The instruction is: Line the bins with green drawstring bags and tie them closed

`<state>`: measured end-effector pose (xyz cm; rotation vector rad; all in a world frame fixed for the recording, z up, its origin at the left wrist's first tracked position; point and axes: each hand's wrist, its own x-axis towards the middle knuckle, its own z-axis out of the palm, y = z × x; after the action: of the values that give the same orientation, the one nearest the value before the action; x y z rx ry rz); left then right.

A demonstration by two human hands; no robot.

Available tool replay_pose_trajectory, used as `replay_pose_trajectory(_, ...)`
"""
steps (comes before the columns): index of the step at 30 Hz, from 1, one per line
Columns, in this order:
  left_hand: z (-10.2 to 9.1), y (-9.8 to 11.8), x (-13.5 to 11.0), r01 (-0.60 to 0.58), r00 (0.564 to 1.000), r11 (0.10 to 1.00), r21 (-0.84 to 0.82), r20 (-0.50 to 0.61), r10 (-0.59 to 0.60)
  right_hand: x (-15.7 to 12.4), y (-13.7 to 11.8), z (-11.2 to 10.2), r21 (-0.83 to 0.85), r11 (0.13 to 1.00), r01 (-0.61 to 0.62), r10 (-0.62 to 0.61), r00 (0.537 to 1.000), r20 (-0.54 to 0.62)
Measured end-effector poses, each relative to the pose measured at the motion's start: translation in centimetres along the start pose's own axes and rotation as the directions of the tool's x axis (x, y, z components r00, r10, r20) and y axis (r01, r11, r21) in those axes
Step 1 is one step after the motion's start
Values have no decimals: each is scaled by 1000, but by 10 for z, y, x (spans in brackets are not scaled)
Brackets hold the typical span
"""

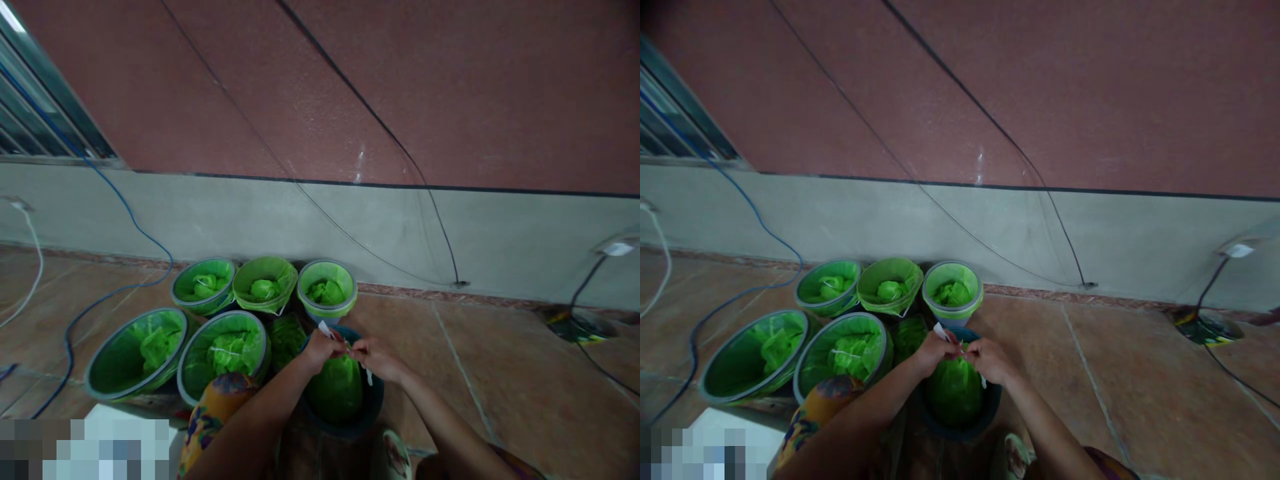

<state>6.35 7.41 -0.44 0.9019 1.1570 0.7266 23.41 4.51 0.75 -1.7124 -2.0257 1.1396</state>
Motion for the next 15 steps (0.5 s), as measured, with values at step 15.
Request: replay_pose_trajectory(15, -4, -2, -2, -510, 844, 593, 623, 232, 483, 4, -15, 3, -8, 1000, 9, -10, 997, -75)
